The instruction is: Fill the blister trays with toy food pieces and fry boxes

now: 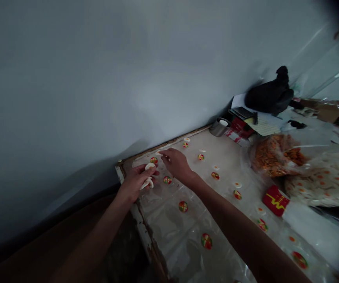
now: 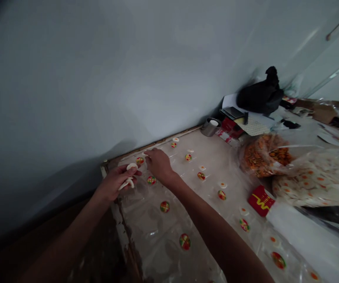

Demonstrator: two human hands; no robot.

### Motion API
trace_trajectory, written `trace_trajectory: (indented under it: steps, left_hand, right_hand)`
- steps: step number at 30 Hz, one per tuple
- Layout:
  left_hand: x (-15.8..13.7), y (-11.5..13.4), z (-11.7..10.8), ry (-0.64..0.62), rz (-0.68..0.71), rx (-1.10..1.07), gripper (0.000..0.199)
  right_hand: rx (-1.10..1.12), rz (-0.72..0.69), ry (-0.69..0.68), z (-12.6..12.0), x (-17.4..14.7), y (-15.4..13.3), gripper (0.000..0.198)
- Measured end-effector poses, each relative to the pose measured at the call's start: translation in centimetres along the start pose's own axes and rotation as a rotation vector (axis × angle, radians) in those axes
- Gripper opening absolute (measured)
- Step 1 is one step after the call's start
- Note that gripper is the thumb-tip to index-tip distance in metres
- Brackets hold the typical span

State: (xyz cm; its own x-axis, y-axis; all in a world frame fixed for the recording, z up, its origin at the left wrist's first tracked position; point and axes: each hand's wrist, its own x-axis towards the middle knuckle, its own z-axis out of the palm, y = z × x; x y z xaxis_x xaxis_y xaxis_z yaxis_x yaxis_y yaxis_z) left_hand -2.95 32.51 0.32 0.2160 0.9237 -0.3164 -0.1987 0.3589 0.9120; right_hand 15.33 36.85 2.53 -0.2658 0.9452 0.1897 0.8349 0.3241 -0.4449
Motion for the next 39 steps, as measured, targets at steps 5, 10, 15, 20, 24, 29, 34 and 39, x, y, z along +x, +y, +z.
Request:
trace_trajectory:
  steps: [5, 10, 15, 20, 24, 29, 34, 39]
  left_hand:
    - [-0.3, 0.0, 2.0, -0.096, 0.008, 0.111, 0.033]
    - [-0.7, -0.8, 4.2, -0.136, 0.027, 0.204, 0.035]
    - [-1.1, -1.0, 3.5, -0.048, -0.048, 0.037, 0.034]
    - [-2.1, -0.5, 1.1, -0.039, -0.047, 0.012, 0.039]
    - [-2.7, -0.8, 1.0, -0.068, -0.005, 0.053, 0.053]
    - [-2.4, -1.8, 1.4, 0.037, 0.037, 0.085, 0.045]
    - [-2.5, -1.7, 2.0, 0.012, 0.024, 0.081, 0.045]
    - [-3.0, -1.4, 3.8, -0.057, 0.013, 0.035, 0.047]
  right_hand:
    - [0.825, 0.202, -0.249, -2.0, -3.3, -0.2, 0.024]
    - [0.894, 0.295, -0.183, -3.0, -5.1, 0.5, 0.017]
    - [0.796, 0.536, 0.050, -5.3, -6.3, 3.8, 0.012]
    - [0.827, 0.593, -0.189, -5.1, -6.9, 5.9, 0.019]
    - [0.839, 0.658, -0.129, -2.9, -5.6, 4.7, 0.022]
    - [0.771, 0.694, -0.100, -0.6, -3.4, 3.5, 0.014]
    - [0.548, 0.633, 0.014, 0.0, -3.4, 3.4, 0.024]
    - [0.698, 0.449, -0.060, -1.6, -5.9, 2.0, 0.035]
